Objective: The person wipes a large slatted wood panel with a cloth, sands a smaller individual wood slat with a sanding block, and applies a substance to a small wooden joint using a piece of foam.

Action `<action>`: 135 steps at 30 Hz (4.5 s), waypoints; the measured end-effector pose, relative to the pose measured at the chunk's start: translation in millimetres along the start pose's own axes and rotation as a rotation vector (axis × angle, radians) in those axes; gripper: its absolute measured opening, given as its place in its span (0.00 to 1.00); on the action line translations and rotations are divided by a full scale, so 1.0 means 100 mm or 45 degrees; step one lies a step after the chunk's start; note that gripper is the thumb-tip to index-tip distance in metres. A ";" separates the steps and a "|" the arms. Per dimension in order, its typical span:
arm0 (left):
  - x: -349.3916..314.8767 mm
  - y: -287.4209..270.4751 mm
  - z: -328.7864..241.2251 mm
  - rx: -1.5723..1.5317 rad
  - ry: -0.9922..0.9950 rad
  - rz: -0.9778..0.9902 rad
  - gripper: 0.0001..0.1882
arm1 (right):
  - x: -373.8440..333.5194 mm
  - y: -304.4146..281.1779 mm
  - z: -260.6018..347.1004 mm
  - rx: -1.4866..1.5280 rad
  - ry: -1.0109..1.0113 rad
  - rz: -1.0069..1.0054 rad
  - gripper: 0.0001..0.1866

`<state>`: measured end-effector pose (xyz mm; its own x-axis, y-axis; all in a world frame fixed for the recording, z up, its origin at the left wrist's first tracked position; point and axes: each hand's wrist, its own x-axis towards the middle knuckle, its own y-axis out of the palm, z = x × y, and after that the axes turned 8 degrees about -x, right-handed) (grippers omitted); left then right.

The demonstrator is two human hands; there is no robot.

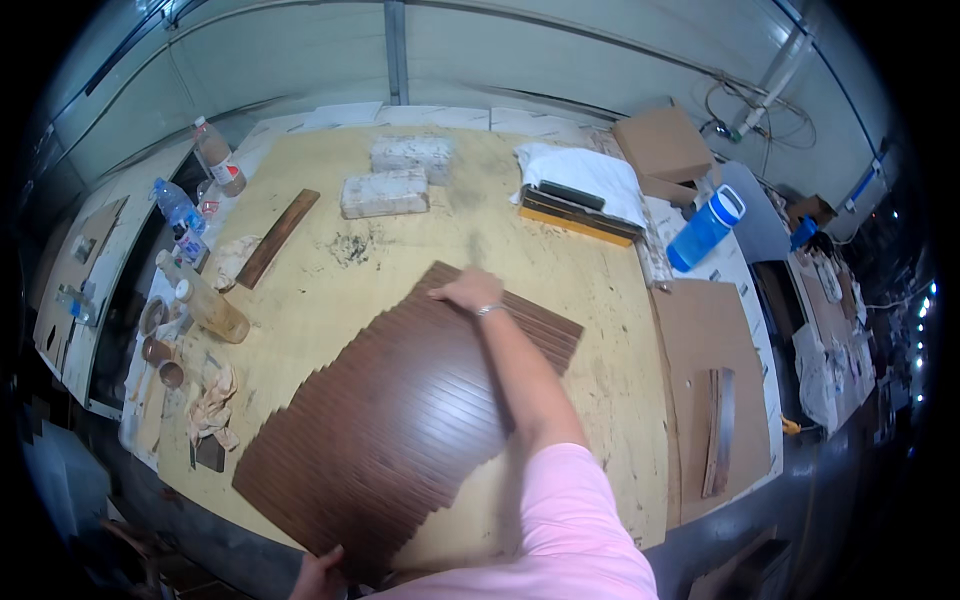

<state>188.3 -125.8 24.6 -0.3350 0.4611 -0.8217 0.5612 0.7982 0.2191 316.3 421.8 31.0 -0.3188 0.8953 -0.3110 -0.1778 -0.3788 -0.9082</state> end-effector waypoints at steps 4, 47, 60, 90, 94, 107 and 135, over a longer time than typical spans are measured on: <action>-0.19 0.39 -0.05 -0.069 -0.251 0.118 0.37 | 0.50 0.19 0.88 -0.173 -0.206 -0.053 0.45; 3.97 2.73 -3.69 1.193 1.435 0.039 0.35 | 1.75 0.34 0.11 0.706 -0.332 -0.414 0.51; 3.15 1.74 -3.09 0.995 1.293 0.454 0.40 | 0.41 0.12 -0.35 1.247 -0.275 -0.062 0.45; 2.18 0.93 -2.11 1.107 1.031 0.532 0.38 | -1.11 1.05 -0.32 1.492 -0.115 -0.132 0.39; 2.46 1.03 -2.09 0.965 1.209 0.478 0.38 | -0.96 1.18 -0.14 1.220 -0.101 -0.464 0.36; 2.50 1.30 -2.25 0.897 1.007 0.408 0.38 | -0.63 1.08 -0.15 1.123 -0.018 -0.302 0.31; 1.79 0.56 -1.68 0.551 0.808 0.486 0.32 | -1.90 1.38 -0.11 1.238 -0.070 -0.202 0.33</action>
<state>32.8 66.1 -21.6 -0.3517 0.9010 -0.2540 0.9181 0.3850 0.0945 363.0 201.9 -38.1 -0.2633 0.9497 -0.1696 -0.9024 -0.3046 -0.3047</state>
